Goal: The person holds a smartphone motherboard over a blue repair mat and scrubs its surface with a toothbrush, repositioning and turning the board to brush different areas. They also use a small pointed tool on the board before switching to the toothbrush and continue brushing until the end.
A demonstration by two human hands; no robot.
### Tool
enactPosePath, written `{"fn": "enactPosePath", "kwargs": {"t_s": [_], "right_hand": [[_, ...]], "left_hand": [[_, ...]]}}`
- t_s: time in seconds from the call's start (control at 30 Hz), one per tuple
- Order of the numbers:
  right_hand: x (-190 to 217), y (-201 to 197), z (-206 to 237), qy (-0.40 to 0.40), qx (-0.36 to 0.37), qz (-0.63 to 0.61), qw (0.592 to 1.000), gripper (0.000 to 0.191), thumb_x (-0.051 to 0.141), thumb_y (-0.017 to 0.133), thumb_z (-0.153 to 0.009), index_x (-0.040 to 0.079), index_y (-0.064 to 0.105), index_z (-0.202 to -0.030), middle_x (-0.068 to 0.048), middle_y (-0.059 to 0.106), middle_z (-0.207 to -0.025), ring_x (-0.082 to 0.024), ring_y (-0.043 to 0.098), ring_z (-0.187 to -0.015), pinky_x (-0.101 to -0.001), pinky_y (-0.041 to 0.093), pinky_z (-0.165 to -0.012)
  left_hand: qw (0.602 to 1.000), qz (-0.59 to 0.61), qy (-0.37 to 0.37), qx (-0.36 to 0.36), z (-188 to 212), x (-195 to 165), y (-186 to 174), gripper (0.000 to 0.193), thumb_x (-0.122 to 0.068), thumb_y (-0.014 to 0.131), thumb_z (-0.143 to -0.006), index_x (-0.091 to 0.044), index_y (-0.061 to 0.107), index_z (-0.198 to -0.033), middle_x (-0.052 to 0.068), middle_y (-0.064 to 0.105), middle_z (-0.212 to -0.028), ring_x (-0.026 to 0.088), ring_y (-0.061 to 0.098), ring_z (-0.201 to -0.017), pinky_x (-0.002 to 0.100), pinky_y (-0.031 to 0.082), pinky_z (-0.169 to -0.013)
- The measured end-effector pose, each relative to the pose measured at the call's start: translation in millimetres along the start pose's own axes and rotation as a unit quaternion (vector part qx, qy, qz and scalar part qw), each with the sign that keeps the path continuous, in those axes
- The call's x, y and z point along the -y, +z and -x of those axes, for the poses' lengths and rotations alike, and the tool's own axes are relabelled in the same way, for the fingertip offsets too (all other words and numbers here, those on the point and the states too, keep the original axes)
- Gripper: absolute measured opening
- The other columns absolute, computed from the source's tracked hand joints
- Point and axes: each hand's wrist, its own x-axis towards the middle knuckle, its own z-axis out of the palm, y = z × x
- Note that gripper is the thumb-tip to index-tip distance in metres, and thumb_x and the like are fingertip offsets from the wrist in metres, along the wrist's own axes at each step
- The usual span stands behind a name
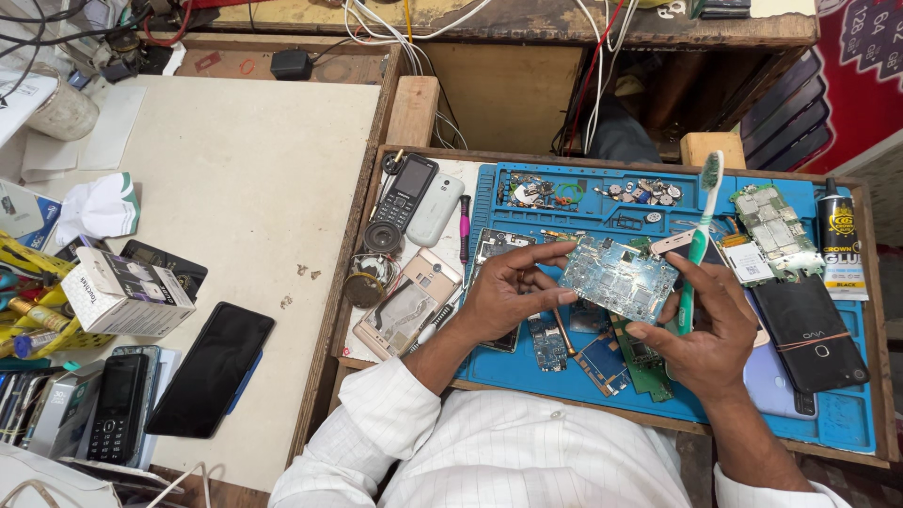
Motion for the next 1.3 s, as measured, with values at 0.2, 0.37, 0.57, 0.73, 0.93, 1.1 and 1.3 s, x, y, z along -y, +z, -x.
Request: {"fn": "enactPosePath", "kwargs": {"t_s": [0.2, 0.37, 0.57, 0.73, 0.93, 1.1, 1.3], "right_hand": [[-1, 0, 1, -0.012, -0.007, -0.001, 1.000, 0.082, 0.041, 0.091, -0.068, 0.006, 0.064, -0.138, -0.004, 0.060, -0.117, -0.006, 0.062, -0.085, -0.0198, 0.055, -0.072], [-1, 0, 1, -0.007, -0.004, -0.004, 1.000, 0.082, 0.042, 0.090, -0.069, 0.006, 0.064, -0.138, -0.004, 0.059, -0.118, -0.006, 0.063, -0.085, -0.0195, 0.056, -0.072], [-2, 0, 1, -0.011, -0.004, -0.006, 1.000, 0.082, 0.042, 0.090, -0.069, 0.007, 0.064, -0.138, -0.003, 0.059, -0.118, -0.005, 0.062, -0.087, -0.0192, 0.056, -0.073], [-3, 1, 1, -0.009, -0.004, -0.011, 1.000, 0.081, 0.039, 0.091, -0.070, 0.006, 0.064, -0.139, -0.003, 0.059, -0.116, -0.005, 0.062, -0.085, -0.0184, 0.056, -0.071], [-2, 1, 2, -0.009, -0.007, -0.038, 0.999, 0.079, 0.038, 0.091, -0.072, 0.005, 0.064, -0.138, -0.003, 0.058, -0.118, -0.004, 0.061, -0.089, -0.0178, 0.056, -0.073], [-1, 0, 2, -0.005, -0.009, -0.024, 1.000, 0.080, 0.039, 0.091, -0.071, 0.004, 0.064, -0.138, -0.003, 0.058, -0.118, -0.004, 0.060, -0.084, -0.0180, 0.053, -0.073], [-1, -1, 2, -0.008, -0.009, -0.018, 1.000, 0.083, 0.044, 0.090, -0.070, 0.005, 0.065, -0.138, -0.002, 0.058, -0.117, -0.004, 0.059, -0.084, -0.0175, 0.052, -0.072]], "left_hand": [[1.000, 0.004, -0.021, -0.005, -1, 3, -2, 0.059, -0.003, 0.081, -0.088, 0.000, 0.058, -0.142, 0.015, 0.068, -0.120, 0.011, 0.072, -0.092, 0.025, 0.062, -0.084], [1.000, 0.021, -0.018, -0.009, -1, 7, -2, 0.048, -0.005, 0.080, -0.089, 0.005, 0.062, -0.133, 0.014, 0.074, -0.111, 0.012, 0.074, -0.093, 0.025, 0.063, -0.082], [1.000, -0.005, -0.003, -0.023, 0, 10, -2, 0.042, -0.005, 0.082, -0.089, 0.005, 0.065, -0.127, 0.014, 0.075, -0.102, 0.013, 0.075, -0.089, 0.026, 0.063, -0.081], [0.999, -0.021, 0.023, -0.034, 0, 11, -2, 0.030, -0.006, 0.082, -0.089, 0.001, 0.069, -0.115, 0.011, 0.075, -0.099, 0.013, 0.075, -0.090, 0.026, 0.065, -0.081], [0.998, -0.028, 0.038, -0.033, 1, 13, -3, 0.023, -0.006, 0.082, -0.090, -0.002, 0.071, -0.109, 0.009, 0.076, -0.097, 0.012, 0.075, -0.089, 0.025, 0.064, -0.078], [0.998, -0.019, 0.044, -0.033, 2, 14, -3, 0.022, -0.006, 0.082, -0.090, -0.003, 0.072, -0.110, 0.008, 0.075, -0.098, 0.011, 0.075, -0.088, 0.024, 0.064, -0.077], [0.999, 0.020, 0.034, -0.007, 1, 8, -2, 0.045, -0.006, 0.085, -0.088, -0.005, 0.064, -0.128, 0.009, 0.071, -0.111, 0.011, 0.074, -0.092, 0.024, 0.064, -0.081]]}}
